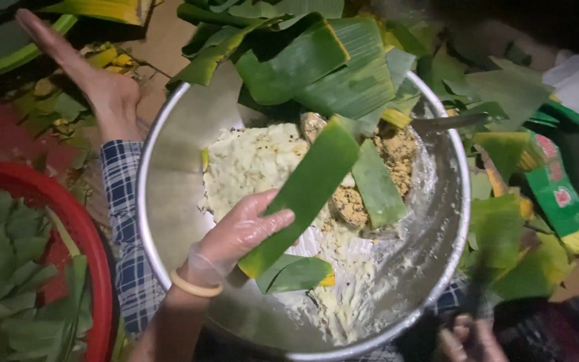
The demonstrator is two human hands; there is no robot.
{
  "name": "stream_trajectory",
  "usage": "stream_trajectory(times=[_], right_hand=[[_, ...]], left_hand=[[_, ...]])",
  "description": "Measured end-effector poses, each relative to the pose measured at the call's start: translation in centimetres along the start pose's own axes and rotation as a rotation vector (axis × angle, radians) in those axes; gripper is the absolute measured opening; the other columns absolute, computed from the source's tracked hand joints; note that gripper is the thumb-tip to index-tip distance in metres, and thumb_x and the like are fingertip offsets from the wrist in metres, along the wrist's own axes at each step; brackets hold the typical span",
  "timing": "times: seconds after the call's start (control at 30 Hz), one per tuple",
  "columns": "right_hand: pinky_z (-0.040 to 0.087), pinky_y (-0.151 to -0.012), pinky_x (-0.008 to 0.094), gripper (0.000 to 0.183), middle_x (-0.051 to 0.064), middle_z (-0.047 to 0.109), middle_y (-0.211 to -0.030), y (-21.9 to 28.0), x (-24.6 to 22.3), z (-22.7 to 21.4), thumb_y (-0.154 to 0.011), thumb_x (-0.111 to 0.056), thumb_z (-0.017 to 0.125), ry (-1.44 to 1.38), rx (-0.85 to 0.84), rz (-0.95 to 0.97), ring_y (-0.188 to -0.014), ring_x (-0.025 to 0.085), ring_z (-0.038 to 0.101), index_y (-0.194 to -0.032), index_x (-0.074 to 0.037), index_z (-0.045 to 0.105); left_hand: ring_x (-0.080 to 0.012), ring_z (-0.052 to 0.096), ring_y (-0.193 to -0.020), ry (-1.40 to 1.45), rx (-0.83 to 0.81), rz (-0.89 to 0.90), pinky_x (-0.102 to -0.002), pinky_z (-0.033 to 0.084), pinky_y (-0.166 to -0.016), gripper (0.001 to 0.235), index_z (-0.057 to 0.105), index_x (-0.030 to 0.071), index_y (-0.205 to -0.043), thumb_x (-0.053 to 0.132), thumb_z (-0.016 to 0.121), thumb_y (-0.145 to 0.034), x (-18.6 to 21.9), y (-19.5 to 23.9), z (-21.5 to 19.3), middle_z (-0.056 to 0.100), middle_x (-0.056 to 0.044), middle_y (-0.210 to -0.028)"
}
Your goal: The person sits on the floor and uses gloved hands to scoop a white dough-like mixture and a yellow crumbly filling from a large metal bowl. They place the mixture onto cut banana leaves, fold the leaves into small packets, and set them aside.
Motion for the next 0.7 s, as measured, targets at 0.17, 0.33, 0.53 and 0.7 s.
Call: stream_trajectory(times=[0.17, 0.33, 0.53, 0.7], right_hand=[[0.038, -0.045, 0.032, 0.037, 0.014, 0.061, -0.075, -0.4, -0.4, -8.8, -0.096, -0.039, 0.059, 0.114, 1.486, -0.833, -0.053, 0.026, 0.052, -0.115, -0.008, 0.063], [0.046, -0.091, 0.050, 0.049, 0.026, 0.070, -0.112, -9.2, -1.8, 1.8, -0.090, -0.038, 0.065, 0.107, 1.732, -0.637, -0.102, 0.041, 0.062, -0.116, 0.004, 0.068], [0.050, -0.049, 0.037, 0.015, 0.019, 0.053, -0.080, -11.0, -1.0, 4.6, -0.099, -0.009, 0.062, 0.627, 1.252, -0.864, -0.055, 0.028, 0.054, -0.095, 0.005, 0.060], [0.057, -0.097, 0.041, 0.086, 0.006, 0.082, -0.118, -14.8, -2.8, 10.8, -0.069, -0.078, 0.069, 1.530, 1.198, -0.535, -0.111, 0.021, 0.077, -0.127, -0.015, 0.065]], left_hand=[[-0.0331, 0.037, -0.148, -0.200, -0.134, 0.043, -0.045, 0.028, -0.122, 0.064, 0.046, 0.000, -0.144, 0.036, 0.059, -0.092, 0.4, 1.6, 2.6, 0.041, -0.023, -0.156], [-0.0242, 0.040, -0.109, -0.307, -0.179, -0.006, -0.036, 0.037, -0.095, 0.045, 0.042, 0.000, -0.115, 0.036, 0.061, -0.096, -0.6, 3.9, 2.9, 0.037, -0.012, -0.115], [-0.0081, 0.028, -0.063, -0.420, -0.201, 0.003, -0.032, 0.022, -0.058, 0.045, 0.033, 0.018, -0.070, 0.037, 0.060, -0.100, -2.2, 5.9, 1.6, 0.030, 0.008, -0.070], [-0.0066, 0.057, -0.064, -0.404, -0.402, -0.061, -0.022, 0.047, -0.058, 0.035, 0.073, 0.019, -0.124, 0.031, 0.055, -0.097, -2.7, 6.3, 2.6, 0.070, 0.006, -0.088]])
Point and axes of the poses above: each hand's wrist, its own y-axis away from the middle knuckle, its own z-axis out of the palm, x = y × z, the point moved 6 cm from there along -y, towards the middle knuckle
